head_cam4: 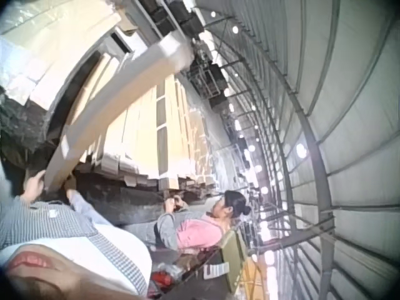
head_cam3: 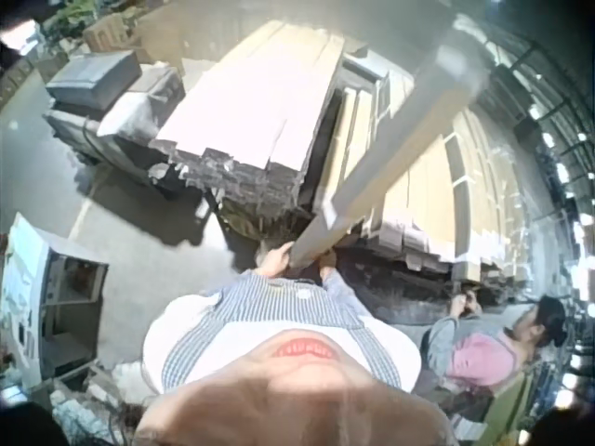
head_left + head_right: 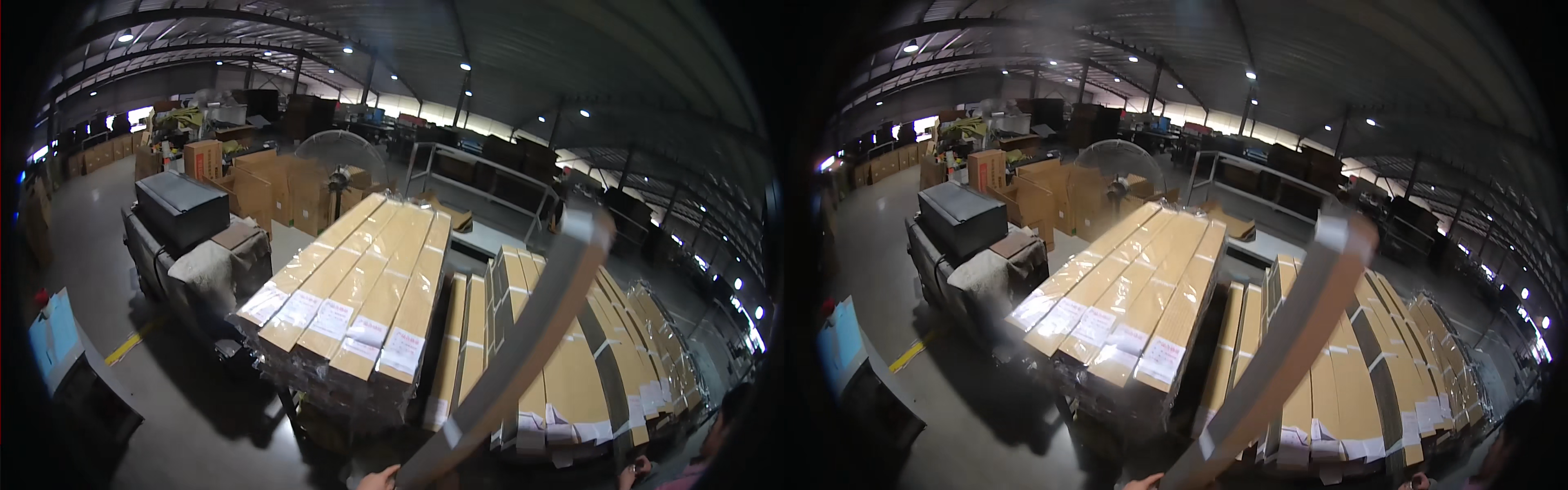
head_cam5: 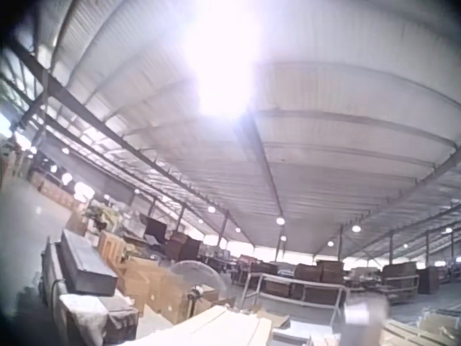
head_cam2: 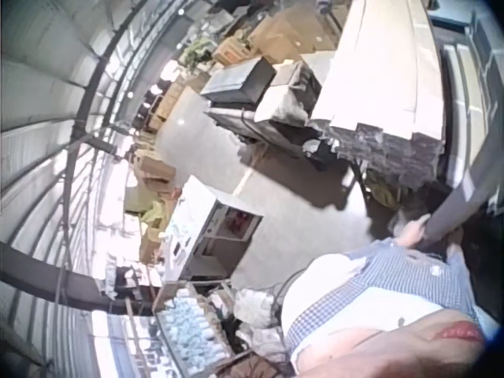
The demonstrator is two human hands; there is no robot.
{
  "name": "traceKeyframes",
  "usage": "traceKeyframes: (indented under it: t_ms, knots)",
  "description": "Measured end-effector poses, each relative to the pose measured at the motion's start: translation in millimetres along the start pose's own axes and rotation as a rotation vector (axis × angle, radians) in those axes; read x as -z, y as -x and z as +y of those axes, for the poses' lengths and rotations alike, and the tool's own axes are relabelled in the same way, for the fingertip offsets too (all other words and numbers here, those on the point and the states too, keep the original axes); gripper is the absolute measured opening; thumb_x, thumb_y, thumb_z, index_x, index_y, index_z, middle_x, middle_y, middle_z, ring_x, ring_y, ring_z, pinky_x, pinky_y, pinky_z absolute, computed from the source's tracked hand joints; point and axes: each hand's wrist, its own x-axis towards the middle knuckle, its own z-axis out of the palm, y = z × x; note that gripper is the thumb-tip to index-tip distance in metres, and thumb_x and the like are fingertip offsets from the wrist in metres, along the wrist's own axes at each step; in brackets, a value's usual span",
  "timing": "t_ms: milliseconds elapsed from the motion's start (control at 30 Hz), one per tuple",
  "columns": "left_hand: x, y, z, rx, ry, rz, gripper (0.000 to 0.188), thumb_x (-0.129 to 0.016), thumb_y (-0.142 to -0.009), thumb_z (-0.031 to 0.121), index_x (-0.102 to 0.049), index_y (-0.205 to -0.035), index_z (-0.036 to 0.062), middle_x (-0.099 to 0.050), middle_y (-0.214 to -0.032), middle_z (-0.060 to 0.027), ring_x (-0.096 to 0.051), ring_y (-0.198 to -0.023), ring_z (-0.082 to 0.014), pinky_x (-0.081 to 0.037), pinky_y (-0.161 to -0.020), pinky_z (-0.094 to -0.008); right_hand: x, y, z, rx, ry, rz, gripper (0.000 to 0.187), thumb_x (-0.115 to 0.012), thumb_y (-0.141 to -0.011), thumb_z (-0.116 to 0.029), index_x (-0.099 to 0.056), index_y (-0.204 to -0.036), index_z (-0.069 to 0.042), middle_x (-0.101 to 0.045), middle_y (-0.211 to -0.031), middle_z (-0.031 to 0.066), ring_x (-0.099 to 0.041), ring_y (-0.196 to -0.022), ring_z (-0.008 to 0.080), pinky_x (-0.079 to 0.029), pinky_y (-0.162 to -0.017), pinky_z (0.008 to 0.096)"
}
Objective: Organizing long cardboard boxes containing products by checking labels and stacking them on a pallet, followed by preparing plastic bags on a work table.
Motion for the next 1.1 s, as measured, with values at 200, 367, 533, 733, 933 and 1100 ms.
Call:
traceKeyframes:
  t_ms: [200, 367, 533, 733, 933, 1100]
  knots:
    - [74, 43, 89, 0.148, 0.047, -0.104, 0.052, -0.054, -0.089, 0.012, -0.046, -0.139, 0.0228, -0.064, -0.077, -0.0264, -0.065, -0.068, -0.0395, -0.050, -0.062, -0.0468, -22, 58, -69, 0.053, 0.026, -0.090, 0.028, -0.050, -0.093, -0.022, -0.065, -0.108, -0.005, -0.068, -0.096, 0.0102, -0.067, -0.087, 0.0237, -0.055, -0.079, 0.0363]
    - [110, 37, 102, -0.073, 0.281, 0.086, 0.052, -0.056, -0.088, 0.014, -0.047, -0.139, 0.0158, -0.069, -0.085, -0.0166, -0.063, -0.071, -0.0271, -0.050, -0.063, -0.0369, -44, 52, -78, 0.177, -0.037, -0.217, 0.029, -0.051, -0.093, -0.023, -0.065, -0.108, -0.004, -0.069, -0.097, 0.0098, -0.067, -0.088, 0.0219, -0.055, -0.080, 0.0341]
    - [116, 31, 72, 0.096, 0.084, -0.062, 0.059, -0.055, -0.087, 0.011, -0.041, -0.143, 0.0211, -0.067, -0.077, -0.0175, -0.066, -0.071, -0.0359, -0.051, -0.064, -0.0424, -88, 83, -93, 0.152, -0.049, -0.093, 0.011, -0.055, -0.090, -0.004, -0.065, -0.095, -0.002, -0.066, -0.087, 0.0041, -0.062, -0.077, 0.0118, -0.051, -0.071, 0.0246]
    - [182, 25, 116, -0.036, 0.451, -0.023, 0.047, -0.054, -0.091, 0.008, -0.048, -0.138, 0.0108, -0.061, -0.072, -0.0056, -0.051, -0.057, -0.0072, -0.045, -0.056, -0.0256, -120, 117, -142, 0.498, -0.148, -0.052, 0.037, -0.054, -0.086, 0.003, -0.047, -0.122, 0.001, -0.056, -0.095, 0.0064, -0.056, -0.083, 0.0122, -0.046, -0.078, 0.0269]
    - [307, 32, 229, -0.476, 1.206, -0.100, 0.033, -0.054, -0.093, 0.006, -0.050, -0.125, 0.0009, -0.051, -0.061, 0.0008, -0.043, -0.045, -0.0041, -0.034, -0.041, -0.0194, -141, 99, -31, 0.825, 0.792, -0.599, 0.047, -0.083, -0.066, -0.019, -0.065, -0.107, -0.006, -0.064, -0.104, 0.0118, -0.063, -0.097, 0.0298, -0.049, -0.087, 0.0419]
    - [362, 41, 290, -0.904, 1.674, -0.090, 0.063, -0.058, -0.095, 0.036, -0.029, -0.146, 0.0112, -0.051, -0.062, 0.0003, -0.044, -0.046, -0.0037, -0.041, -0.044, -0.0199, -175, 118, 7, 0.566, 0.778, -0.804, 0.040, -0.082, -0.068, -0.016, -0.065, -0.103, -0.007, -0.065, -0.103, 0.0122, -0.062, -0.097, 0.0307, -0.050, -0.085, 0.0411]
